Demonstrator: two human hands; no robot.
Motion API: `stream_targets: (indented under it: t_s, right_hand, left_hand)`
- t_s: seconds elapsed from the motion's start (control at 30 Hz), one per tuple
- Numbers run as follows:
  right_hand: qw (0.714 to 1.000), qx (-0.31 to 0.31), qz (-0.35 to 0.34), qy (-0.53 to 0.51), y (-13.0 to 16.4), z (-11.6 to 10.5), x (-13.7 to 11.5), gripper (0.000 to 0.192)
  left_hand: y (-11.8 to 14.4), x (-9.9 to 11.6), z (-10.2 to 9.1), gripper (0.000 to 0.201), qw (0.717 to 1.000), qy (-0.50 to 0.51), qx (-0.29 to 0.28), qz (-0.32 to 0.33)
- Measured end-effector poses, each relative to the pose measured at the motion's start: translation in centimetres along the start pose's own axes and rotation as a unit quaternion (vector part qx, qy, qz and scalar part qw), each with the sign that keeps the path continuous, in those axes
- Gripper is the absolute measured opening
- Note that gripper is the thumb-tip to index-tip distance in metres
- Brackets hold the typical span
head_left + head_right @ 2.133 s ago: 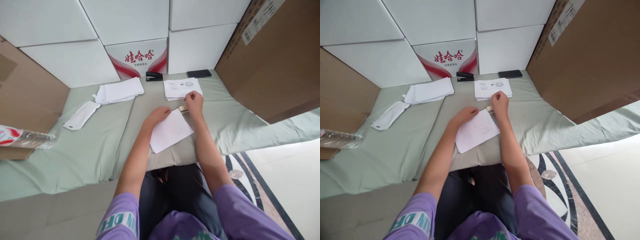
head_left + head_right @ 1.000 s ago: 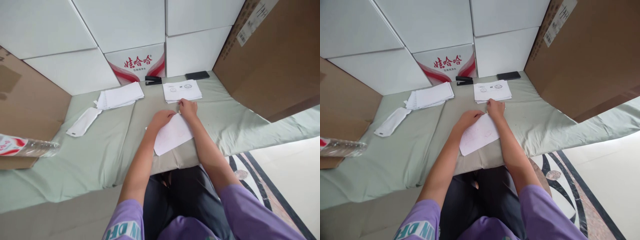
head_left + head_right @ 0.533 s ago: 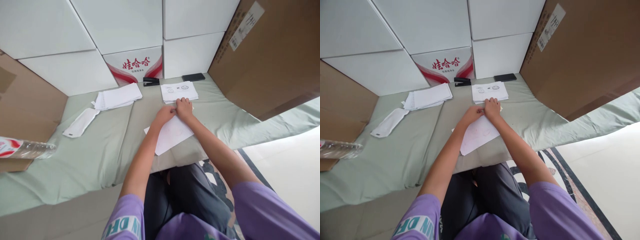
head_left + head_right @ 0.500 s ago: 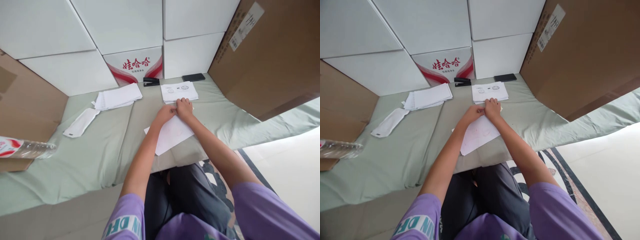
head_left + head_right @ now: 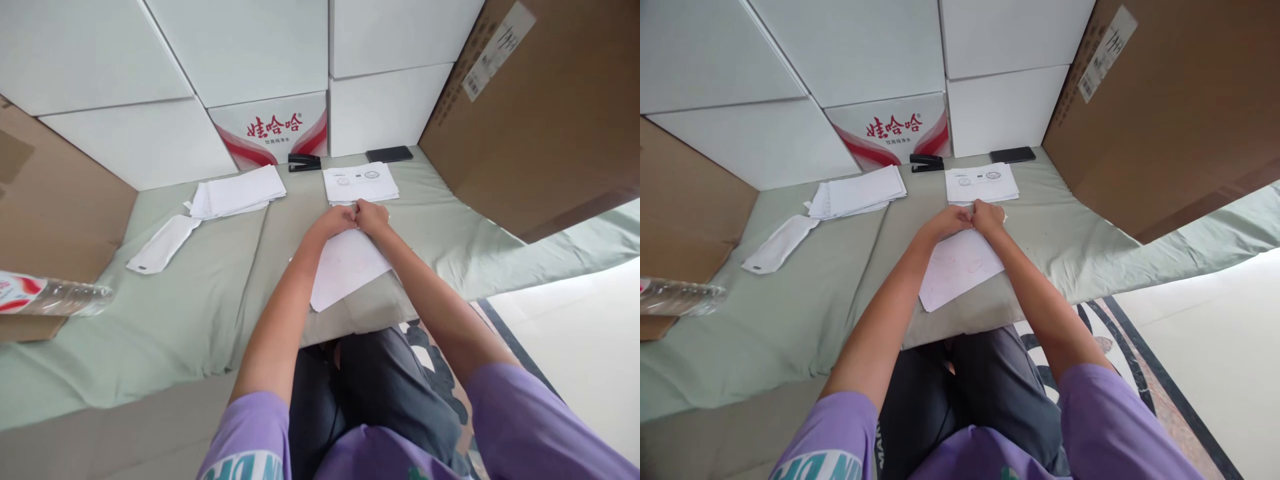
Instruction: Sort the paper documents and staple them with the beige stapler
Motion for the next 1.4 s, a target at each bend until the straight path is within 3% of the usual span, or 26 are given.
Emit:
stream_targets:
  t_s: [0.13, 0.3, 0.5, 0.67, 0.9, 1.1, 1.23, 1.4]
  right_hand:
    - [0.999, -0.043, 0.009, -0.006, -1.4, 0.1, -0.1, 0.013]
    - [0.994, 0.074, -0.079, 0.022, -2.5, 0.0, -1.1, 0.030]
    - [0.990, 0.088, -0.100, 0.054, -2.2, 1.0, -1.5, 0.031]
    - [0.990, 0.071, -0.093, 0.076, -2.4, 1.3, -1.8, 0.032]
    - [0.996, 0.038, -0.069, 0.049, -2.1, 1.1, -1.5, 0.038]
    - [0.994, 0.089, -0.036, -0.047, -2.3, 0.1, -0.3, 0.024]
    - [0.984, 0.113, -0.037, -0.134, -2.3, -0.7, 0.0, 0.021]
    - [0.972, 0.130, -0.047, -0.188, -2.3, -1.5, 0.7, 0.022]
  left_hand:
    - [-0.6, 0.6, -0.1, 0.016, 0.994, -0.046, -0.046, -0.084]
    - [-0.2, 0.6, -0.3, 0.020, 0.978, -0.019, -0.091, -0.188]
    - [0.3, 0.4, 0.0, 0.026, 0.969, 0.039, -0.053, -0.239]
    - [0.5, 0.4, 0.3, 0.027, 0.971, 0.048, -0.044, -0.230]
    - [1.2, -0.2, 0.2, 0.021, 0.986, 0.040, -0.012, -0.162]
    - [1.4, -0.2, -0.5, 0.028, 0.989, -0.116, -0.027, -0.084]
    - [1.3, -0.1, -0.1, 0.031, 0.976, -0.204, -0.012, -0.076]
    - [1.1, -0.3, 0.1, 0.017, 0.982, -0.171, -0.032, -0.066]
Point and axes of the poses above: each hand's wrist, its own y-axis away from the middle knuckle, its own z-axis out of the palm, x = y × z, the point moved 5 cm from there along -y, towards the middle knuckle, and after that the axes turned 10 degrees about x, right-handed, at the moved point
